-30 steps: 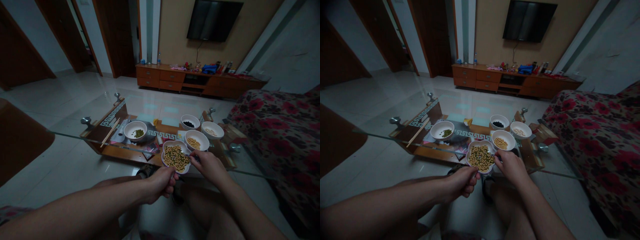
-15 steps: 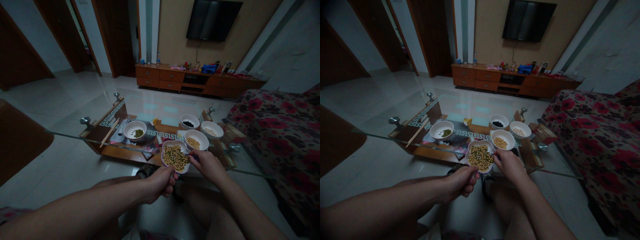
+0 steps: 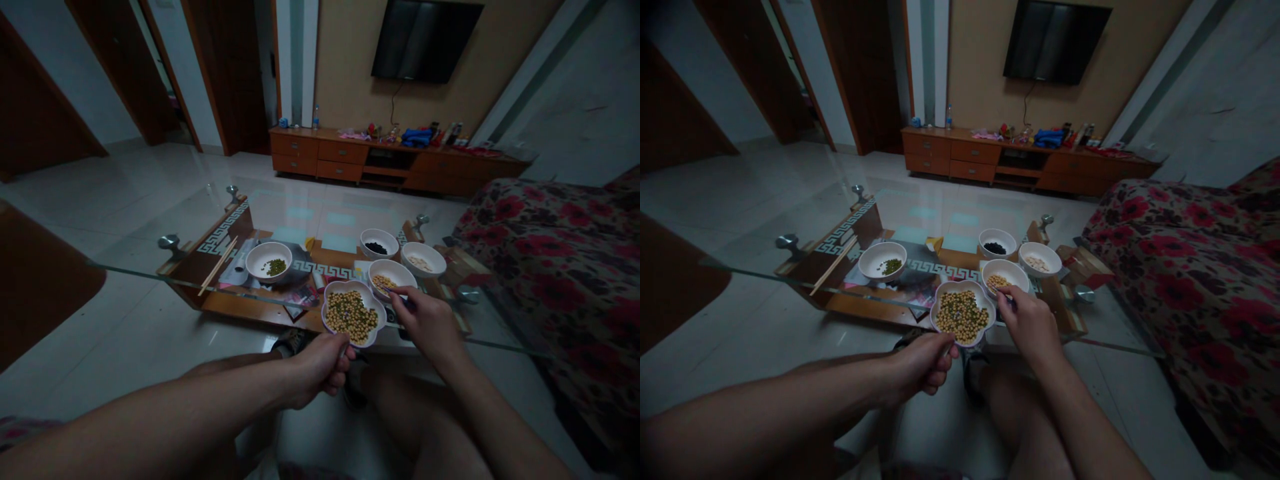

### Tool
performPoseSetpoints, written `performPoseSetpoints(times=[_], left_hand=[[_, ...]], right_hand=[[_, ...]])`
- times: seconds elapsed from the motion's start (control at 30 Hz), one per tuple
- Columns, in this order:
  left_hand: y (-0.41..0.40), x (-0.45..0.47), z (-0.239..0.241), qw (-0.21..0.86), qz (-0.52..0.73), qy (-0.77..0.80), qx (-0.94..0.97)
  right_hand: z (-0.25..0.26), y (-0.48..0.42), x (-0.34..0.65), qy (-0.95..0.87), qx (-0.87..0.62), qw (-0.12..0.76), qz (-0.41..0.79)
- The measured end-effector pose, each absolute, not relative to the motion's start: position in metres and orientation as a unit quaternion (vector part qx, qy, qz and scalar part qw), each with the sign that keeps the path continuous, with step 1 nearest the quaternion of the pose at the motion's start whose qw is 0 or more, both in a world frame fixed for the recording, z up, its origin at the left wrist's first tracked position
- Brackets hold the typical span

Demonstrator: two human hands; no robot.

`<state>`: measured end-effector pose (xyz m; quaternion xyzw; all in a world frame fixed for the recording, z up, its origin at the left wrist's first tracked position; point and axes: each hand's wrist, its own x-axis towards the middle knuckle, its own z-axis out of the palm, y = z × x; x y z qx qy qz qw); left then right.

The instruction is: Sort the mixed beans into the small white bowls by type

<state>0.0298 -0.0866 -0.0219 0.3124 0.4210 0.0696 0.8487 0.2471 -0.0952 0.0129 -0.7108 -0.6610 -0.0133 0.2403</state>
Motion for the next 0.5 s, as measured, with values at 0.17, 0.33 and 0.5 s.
performPoseSetpoints(times=[0.17,0.33,0.5], left_hand=[[-0.086,0.03,-0.024,0.848,0.067,0.417,0.321],[-0.086,0.03,-0.023,0.846,0.065,0.416,0.326],[-0.087,0.031,-0.024,0.841,0.078,0.418,0.334]], right_hand=[[0.016,-0.094,0.254,-0.584,-0.762,0.272,-0.064],[0.017,-0.097,0.251,-0.625,-0.732,0.272,-0.006],[0.019,-0.104,0.245,-0.694,-0.697,0.163,0.081]])
